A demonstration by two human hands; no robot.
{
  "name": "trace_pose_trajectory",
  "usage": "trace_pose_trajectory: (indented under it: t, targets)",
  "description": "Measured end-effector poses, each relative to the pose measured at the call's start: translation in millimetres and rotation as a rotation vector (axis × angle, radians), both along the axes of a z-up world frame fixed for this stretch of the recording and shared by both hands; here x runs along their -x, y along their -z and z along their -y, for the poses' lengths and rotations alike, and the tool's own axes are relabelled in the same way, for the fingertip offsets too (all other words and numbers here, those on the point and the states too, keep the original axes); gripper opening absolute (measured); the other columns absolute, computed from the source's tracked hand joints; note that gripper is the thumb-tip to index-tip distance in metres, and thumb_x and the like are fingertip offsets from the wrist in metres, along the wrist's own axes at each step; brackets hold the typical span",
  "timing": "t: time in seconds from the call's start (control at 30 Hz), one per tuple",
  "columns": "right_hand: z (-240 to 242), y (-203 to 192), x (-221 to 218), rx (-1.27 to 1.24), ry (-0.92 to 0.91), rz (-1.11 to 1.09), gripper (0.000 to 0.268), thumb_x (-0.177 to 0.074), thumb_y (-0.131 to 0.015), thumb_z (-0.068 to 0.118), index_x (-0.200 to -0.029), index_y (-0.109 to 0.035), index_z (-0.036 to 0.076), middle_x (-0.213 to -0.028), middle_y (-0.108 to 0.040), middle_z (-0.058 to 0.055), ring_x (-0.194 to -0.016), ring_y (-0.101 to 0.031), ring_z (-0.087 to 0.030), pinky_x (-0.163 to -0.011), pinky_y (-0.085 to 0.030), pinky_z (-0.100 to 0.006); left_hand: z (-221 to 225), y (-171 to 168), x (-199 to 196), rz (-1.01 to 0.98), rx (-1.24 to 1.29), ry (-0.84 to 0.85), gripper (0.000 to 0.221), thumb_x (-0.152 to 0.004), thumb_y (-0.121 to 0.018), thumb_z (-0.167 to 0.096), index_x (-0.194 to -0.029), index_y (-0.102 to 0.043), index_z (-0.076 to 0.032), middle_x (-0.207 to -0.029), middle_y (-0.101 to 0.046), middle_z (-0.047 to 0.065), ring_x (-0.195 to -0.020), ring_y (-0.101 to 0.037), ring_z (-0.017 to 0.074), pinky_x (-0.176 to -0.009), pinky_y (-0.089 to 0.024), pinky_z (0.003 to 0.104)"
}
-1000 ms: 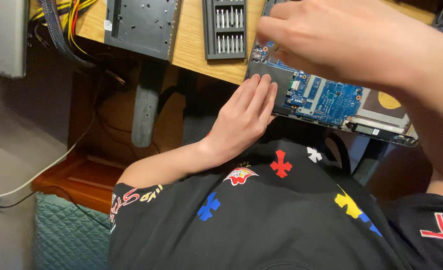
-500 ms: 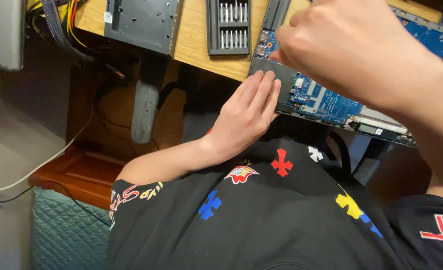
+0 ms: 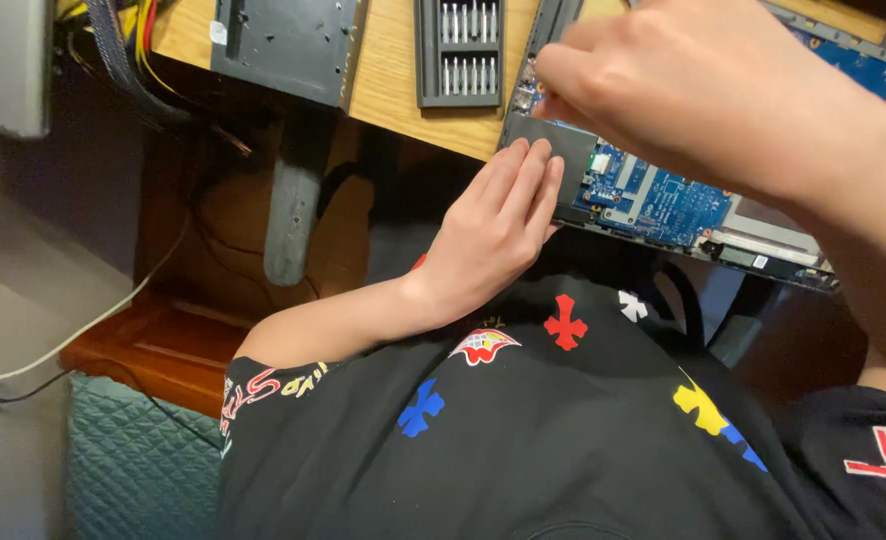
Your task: Replacing or inspecting components inside a laptop chassis, including the fan and screws.
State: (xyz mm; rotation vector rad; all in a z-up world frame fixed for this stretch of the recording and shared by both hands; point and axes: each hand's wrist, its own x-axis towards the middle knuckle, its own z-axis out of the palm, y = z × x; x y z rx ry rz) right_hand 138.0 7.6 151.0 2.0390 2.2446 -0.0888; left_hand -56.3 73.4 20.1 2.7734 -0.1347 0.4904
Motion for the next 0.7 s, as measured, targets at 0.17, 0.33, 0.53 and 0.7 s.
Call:
trace_pose_trajectory:
  t: [0.17, 0.33, 0.53, 0.7]
  targets:
    - [3.6, 1.3, 3.6, 0.057, 0.071, 0.099, 0.046, -0.101, -0.061, 0.043, -0.073, -0.063, 0.006, -0.06, -0.062, -0.008, -0.059, -0.066, -0.024, -0.055, -0.052, -0.034, 0.9, 0.0, 1.6, 0.0, -0.008, -0.017, 0.065, -0.085, -0.08, -0.022, -0.136, -0.058, 0.013, -0.14, -0.054, 0.026, -0.133, -0.053, 0.0398, -0.117, -0.046, 0.046]
    - [-0.5, 4.9, -3.3, 0.222, 0.122, 0.146, 0.051, -0.106, -0.066, 0.042, -0.072, -0.063, 0.004, -0.057, -0.059, -0.009, -0.054, -0.064, -0.023, -0.054, -0.051, -0.033, 0.6, -1.3, 1.3, -0.007, 0.009, -0.006, 0.066, -0.085, -0.079, -0.021, -0.136, -0.057, 0.013, -0.141, -0.053, 0.026, -0.133, -0.052, 0.0402, -0.117, -0.045, 0.046]
    - [0.6, -7.9, -2.1, -0.189, -0.109, -0.028, 0.028, -0.082, -0.071, 0.026, -0.089, -0.071, -0.001, -0.073, -0.067, -0.007, -0.066, -0.069, -0.023, -0.054, -0.052, -0.031, 1.5, -0.5, 2.0, -0.005, 0.008, -0.021, 0.065, -0.085, -0.078, -0.02, -0.137, -0.057, 0.013, -0.142, -0.053, 0.026, -0.133, -0.052, 0.0401, -0.117, -0.045, 0.045]
    - [3.1, 2.9, 2.8, 0.091, 0.097, 0.117, 0.041, -0.1, -0.07, 0.038, -0.075, -0.066, 0.006, -0.065, -0.065, -0.007, -0.064, -0.068, -0.023, -0.056, -0.054, -0.034, 2.9, 1.7, 2.0, -0.006, 0.011, -0.026, 0.066, -0.085, -0.079, -0.021, -0.137, -0.057, 0.013, -0.142, -0.052, 0.026, -0.134, -0.052, 0.0395, -0.118, -0.045, 0.045]
